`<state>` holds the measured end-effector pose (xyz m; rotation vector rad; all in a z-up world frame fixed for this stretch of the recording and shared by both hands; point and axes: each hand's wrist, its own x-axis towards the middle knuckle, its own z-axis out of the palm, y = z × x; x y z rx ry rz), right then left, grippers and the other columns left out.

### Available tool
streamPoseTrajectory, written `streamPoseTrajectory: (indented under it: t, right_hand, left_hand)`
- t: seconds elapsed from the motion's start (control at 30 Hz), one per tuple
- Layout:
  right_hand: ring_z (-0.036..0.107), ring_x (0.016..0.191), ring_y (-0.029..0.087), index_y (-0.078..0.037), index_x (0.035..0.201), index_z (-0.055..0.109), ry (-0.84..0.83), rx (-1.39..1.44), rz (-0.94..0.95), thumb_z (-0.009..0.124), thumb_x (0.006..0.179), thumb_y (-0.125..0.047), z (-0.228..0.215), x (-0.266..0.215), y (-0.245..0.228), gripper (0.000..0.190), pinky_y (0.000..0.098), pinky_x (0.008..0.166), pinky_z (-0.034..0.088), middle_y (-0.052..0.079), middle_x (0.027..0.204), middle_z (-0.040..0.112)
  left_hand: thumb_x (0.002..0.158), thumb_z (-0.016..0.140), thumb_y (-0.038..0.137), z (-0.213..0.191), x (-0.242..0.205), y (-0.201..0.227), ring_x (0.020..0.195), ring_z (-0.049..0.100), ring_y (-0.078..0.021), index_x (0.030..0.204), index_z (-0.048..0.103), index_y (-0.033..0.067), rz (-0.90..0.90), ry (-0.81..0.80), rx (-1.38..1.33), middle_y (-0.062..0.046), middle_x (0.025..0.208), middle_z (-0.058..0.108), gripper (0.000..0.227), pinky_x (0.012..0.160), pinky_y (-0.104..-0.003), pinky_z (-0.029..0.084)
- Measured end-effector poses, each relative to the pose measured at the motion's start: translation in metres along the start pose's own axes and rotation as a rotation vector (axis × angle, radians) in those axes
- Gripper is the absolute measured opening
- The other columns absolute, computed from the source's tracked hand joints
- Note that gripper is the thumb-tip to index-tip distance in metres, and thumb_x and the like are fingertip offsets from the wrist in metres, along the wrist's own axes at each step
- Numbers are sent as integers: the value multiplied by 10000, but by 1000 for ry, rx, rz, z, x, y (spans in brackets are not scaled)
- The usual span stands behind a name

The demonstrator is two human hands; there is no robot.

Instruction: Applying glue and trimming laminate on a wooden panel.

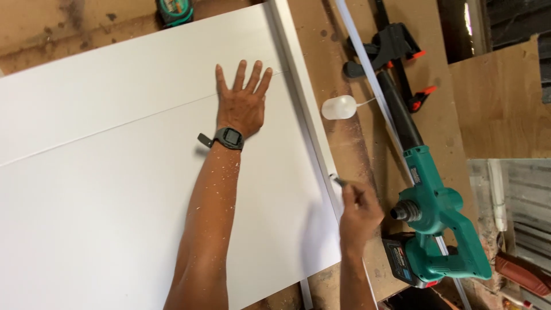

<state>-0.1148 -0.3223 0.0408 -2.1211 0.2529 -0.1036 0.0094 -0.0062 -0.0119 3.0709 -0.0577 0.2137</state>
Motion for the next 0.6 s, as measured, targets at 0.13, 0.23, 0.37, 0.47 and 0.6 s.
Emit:
streamPoseTrajectory:
  t: [0.13, 0.23, 0.37, 0.47, 0.6]
  right_hand:
    - [665, 747, 188, -13, 1056, 752, 7, -170, 71, 682, 980, -74, -14, 50, 4, 120, 303, 667, 502, 123, 882, 747]
    - [738, 827, 220, -30, 1086, 772, -52, -222, 131, 692, 935, -111, -11, 70, 36, 190, 321, 761, 563, 149, 936, 770]
    - [735, 877, 294, -98, 1072, 802, -153, -436, 360, 718, 893, -194, -3, 78, 58, 220, 402, 786, 561, 171, 1005, 768]
    - [724, 905, 308, -114, 1088, 790, -177, -516, 378, 700, 912, -196, 0, 75, 71, 214, 431, 793, 557, 163, 1032, 763]
    - [726, 926, 311, -58, 1125, 719, -64, -571, 116, 637, 988, -102, 12, 56, 93, 165, 420, 799, 586, 183, 1092, 718]
  left_hand:
    - [999, 573, 270, -5, 1, 1, 1480, 348, -328, 1580, 402, 209, 10, 3, 10, -59, 1613, 412, 609, 1164, -754, 122]
    - [979, 580, 266, -7, 1, 3, 1481, 356, -323, 1571, 405, 205, 15, -30, 57, -54, 1609, 416, 620, 1161, -750, 131]
    - [950, 595, 264, -5, 2, 1, 1469, 366, -322, 1572, 405, 212, 6, -50, 69, -55, 1604, 422, 652, 1154, -749, 138]
    - [944, 599, 281, 0, 2, 1, 1463, 372, -322, 1566, 406, 220, 6, -49, 75, -55, 1597, 426, 654, 1153, -752, 143]
    - [950, 596, 288, 2, 2, -1, 1458, 386, -320, 1570, 415, 232, 5, -32, 90, -44, 1597, 435, 649, 1153, -753, 152]
